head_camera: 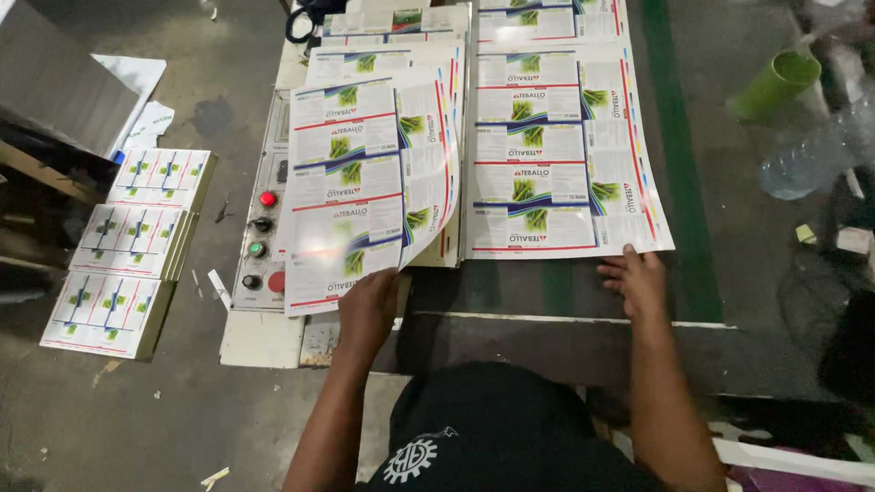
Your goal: Inspecting and sorting printed packaging templates at a print shop workstation.
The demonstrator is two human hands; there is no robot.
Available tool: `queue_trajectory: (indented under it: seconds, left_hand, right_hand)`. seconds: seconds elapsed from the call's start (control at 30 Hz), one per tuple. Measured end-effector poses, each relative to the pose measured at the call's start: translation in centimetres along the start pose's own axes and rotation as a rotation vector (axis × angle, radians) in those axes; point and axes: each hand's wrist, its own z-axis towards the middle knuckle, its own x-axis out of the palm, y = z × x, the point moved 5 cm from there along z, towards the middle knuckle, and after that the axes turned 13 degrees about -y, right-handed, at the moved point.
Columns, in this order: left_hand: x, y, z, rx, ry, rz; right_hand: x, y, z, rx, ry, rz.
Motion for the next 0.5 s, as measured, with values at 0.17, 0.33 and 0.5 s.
queue_trajectory:
  seconds: [0.17,0.33,0.5]
  left_hand:
    - [-0.8,-2.6,-1.1,0.043,-0.042,-0.086]
    - [4.3,-7.3,-3.7,0.242,0.131,-0.290]
    - [8.4,-10.8,-5.5,0.415,0.338,-0.346]
  right_hand:
    - [-1.0,-3.3,-2.4,0.045,-0.028,-0.042]
    - [5.8,-7.5,-10.8,-0.028,0.580,-0.268]
    - [7.4,-6.9,-16.7,0.266,0.714,-0.065]
